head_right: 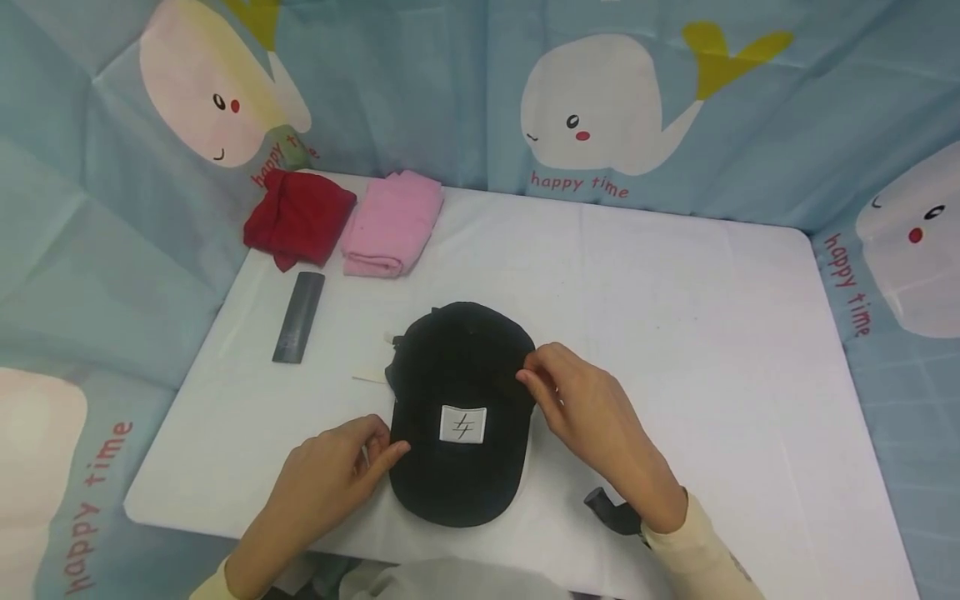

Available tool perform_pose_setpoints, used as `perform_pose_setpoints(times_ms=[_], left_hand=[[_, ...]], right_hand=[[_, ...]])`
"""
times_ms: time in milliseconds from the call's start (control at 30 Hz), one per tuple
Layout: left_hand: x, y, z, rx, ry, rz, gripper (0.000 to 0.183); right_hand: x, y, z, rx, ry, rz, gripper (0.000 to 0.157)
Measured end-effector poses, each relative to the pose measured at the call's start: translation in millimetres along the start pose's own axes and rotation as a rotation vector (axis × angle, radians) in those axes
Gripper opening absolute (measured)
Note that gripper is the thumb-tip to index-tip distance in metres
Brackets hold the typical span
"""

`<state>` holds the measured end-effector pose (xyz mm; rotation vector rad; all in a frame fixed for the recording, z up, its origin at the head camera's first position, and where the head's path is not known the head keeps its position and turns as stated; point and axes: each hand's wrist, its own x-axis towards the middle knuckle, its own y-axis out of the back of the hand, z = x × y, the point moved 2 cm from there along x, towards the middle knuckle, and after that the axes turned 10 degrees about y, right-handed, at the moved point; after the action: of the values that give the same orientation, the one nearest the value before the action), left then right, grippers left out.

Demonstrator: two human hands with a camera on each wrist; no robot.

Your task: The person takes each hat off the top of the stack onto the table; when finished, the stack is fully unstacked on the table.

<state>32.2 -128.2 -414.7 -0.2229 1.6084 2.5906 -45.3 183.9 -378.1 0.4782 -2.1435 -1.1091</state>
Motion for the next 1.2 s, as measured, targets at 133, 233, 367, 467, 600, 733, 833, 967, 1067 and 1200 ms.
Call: perform_pose_setpoints(times_ms=[133,233,367,467,600,733,833,967,1067,1200], left_hand=[[-0.8,0.3,0.6,-0.014,0.019,-0.01,0.035],[-0.8,-0.7,-1.2,-0.048,0.051,-0.058,0.034],[-0.7,-2.1,-5.3,-0.103,0.066,-0.109,0.034],[-1.1,-2.0,-6.3,-0.122,0.055,-0.096,0.033],[-1.6,-1.6,-4.7,-0.126,0.043,-0.065,0.031],[-2.0,-2.0,-3.5,-0.144,0.055,-0.077,0.034],[-2.2,-1.6,-4.0,-0.179,0.067,-0.098,0.038],[-3.1,0.7,-5.5,-0.255,0.046,-0.079,0.035],[-4.2,2.5,-6.8,-0.295,0.019,-0.044,0.032],[-5.2,3.6,-7.6,-0.276,0.012,-0.012,0.031]], right_hand=[[0.3,-0.8,0.0,-0.003,0.009,0.003,0.014],[-0.3,0.2,-0.6,-0.002,0.007,0.01,0.013],[0.5,1.8,-1.9,-0.002,0.014,0.032,0.013],[2.2,2.7,-2.7,0.003,0.021,0.052,0.013],[3.8,4.2,-4.5,0.007,0.025,0.071,0.011],[6.1,7.1,-7.3,-0.004,0.035,0.079,0.009],[9.7,10.1,-9.5,-0.016,0.042,0.088,0.008],[15.9,14.1,-11.9,-0.024,0.052,0.106,0.008],[20.0,15.7,-13.7,-0.019,0.055,0.114,0.007],[24.1,16.0,-17.0,-0.015,0.057,0.115,0.007]])
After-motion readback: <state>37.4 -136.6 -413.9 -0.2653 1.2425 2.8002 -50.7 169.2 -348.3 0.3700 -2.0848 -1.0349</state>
